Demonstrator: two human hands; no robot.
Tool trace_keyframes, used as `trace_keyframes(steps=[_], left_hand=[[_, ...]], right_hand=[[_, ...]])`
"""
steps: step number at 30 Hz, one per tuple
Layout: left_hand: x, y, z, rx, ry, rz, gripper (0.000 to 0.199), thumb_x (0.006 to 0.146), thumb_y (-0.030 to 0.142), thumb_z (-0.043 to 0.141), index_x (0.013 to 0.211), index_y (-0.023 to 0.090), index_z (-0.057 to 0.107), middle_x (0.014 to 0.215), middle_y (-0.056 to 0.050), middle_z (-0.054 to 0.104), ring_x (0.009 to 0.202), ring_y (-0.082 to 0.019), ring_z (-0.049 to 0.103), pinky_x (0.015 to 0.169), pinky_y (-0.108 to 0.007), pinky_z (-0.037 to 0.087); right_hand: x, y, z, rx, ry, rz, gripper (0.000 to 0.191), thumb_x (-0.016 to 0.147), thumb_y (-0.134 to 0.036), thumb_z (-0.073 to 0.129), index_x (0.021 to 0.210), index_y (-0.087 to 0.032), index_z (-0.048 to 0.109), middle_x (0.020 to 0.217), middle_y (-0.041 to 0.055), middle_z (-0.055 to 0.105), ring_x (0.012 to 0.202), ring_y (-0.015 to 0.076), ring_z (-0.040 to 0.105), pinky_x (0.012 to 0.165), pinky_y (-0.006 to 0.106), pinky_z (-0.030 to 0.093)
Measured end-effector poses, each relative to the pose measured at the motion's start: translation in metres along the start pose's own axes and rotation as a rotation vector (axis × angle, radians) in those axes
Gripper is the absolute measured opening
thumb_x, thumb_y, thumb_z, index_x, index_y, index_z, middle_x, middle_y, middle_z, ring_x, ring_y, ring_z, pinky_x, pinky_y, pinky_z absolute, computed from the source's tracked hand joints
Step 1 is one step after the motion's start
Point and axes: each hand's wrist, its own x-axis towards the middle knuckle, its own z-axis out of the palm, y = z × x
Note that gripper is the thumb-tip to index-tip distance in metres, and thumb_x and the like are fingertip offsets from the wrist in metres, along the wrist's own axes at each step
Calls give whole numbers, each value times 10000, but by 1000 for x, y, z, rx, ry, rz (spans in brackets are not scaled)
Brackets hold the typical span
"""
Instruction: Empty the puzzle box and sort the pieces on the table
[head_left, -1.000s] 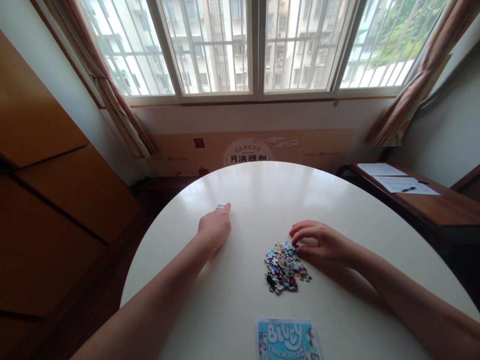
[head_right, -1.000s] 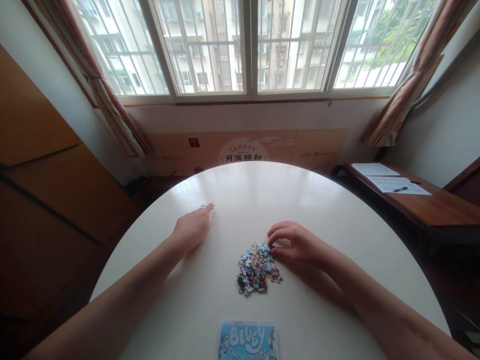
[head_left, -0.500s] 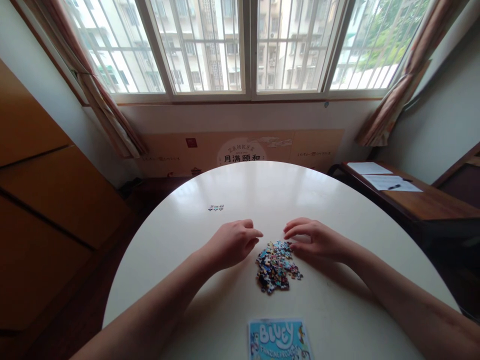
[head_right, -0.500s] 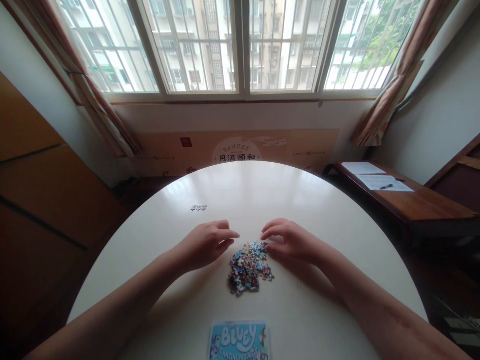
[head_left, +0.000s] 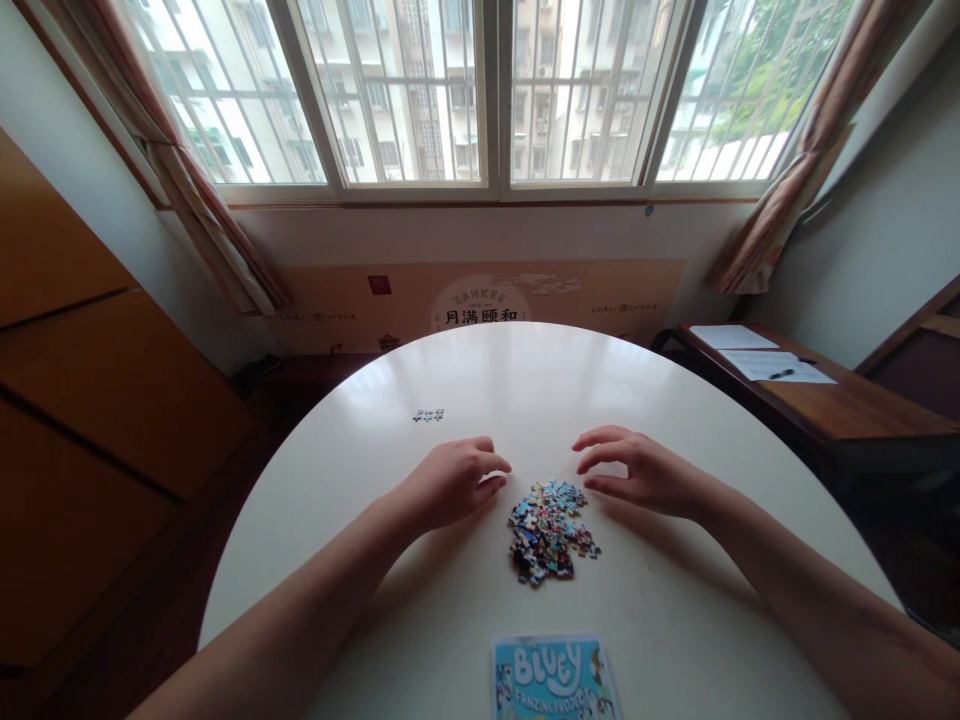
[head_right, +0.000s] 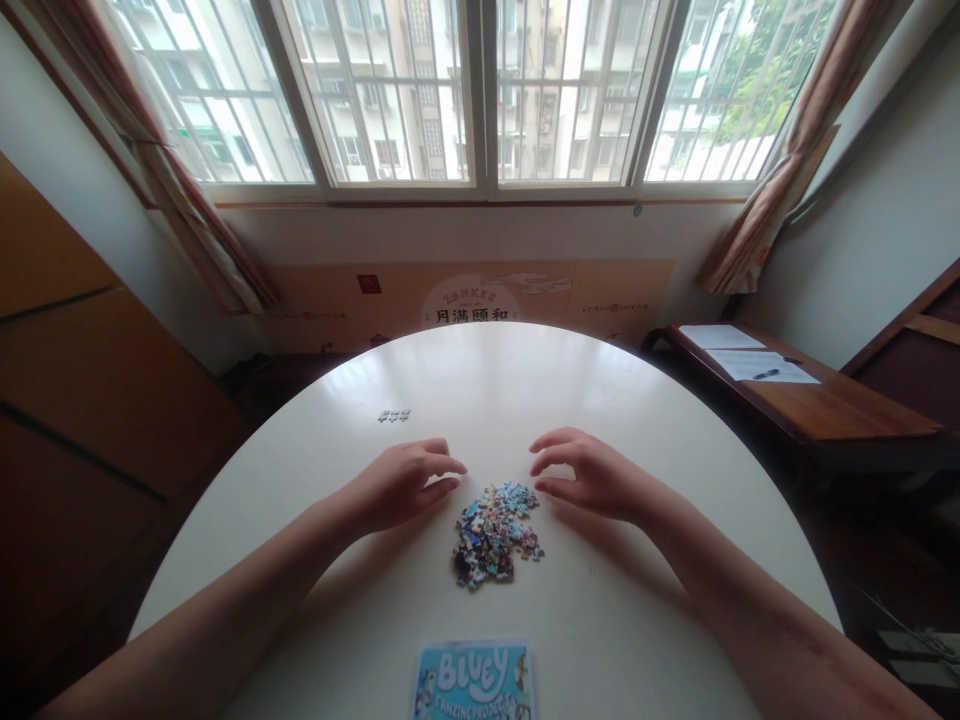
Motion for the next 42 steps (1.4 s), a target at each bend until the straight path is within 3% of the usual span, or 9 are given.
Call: trace_keyframes(steps=[10, 18, 26, 33, 42], left_hand=[[1, -3, 4, 2, -13, 13, 219, 925, 226, 560, 1013, 275, 754, 901, -27, 663, 704, -144, 606, 646, -267, 432], [0, -3, 5, -16, -15, 17, 228, 942, 247, 532, 1017, 272, 746, 915, -24, 661, 708, -139, 602, 656, -263, 437], [-1, -2, 3, -34, -22, 14, 229, 932, 226, 537, 1017, 265, 746, 921, -28, 664, 716, -139, 606, 658, -263, 434], [0, -2, 2, -36, -18, 3, 225, 922, 218, 548, 1009, 262, 751, 931, -26, 673, 710, -135, 597, 659, -262, 430], [1, 1, 3, -55, -11, -22, 238, 922, 227, 569, 1092, 247, 734, 953, -38, 691, 718, -148, 608, 673, -282, 458]], right_hand=[[4, -17, 6, -63, -36, -57, 111, 862, -345, 702, 898, -243, 725, 1217, 44, 637, 1190, 214, 563, 1014, 431, 482], [-3, -9, -9, 56, -32, 50, 179, 900, -359, 633, 866, -210, 726, 1300, 67, 598, 1254, 222, 539, 1088, 457, 447], [-10, -6, -14, 102, -208, 83, 148, 851, -341, 691, 800, -204, 719, 1410, 41, 529, 1422, 291, 370, 1166, 546, 356], [-2, -2, 4, 16, -19, 100, 212, 935, -337, 583, 1079, -255, 714, 1307, 66, 595, 1328, 233, 481, 1126, 500, 412], [5, -7, 20, -35, 14, 28, 167, 895, -357, 657, 989, -254, 750, 1273, 73, 616, 1279, 251, 520, 1091, 491, 437]])
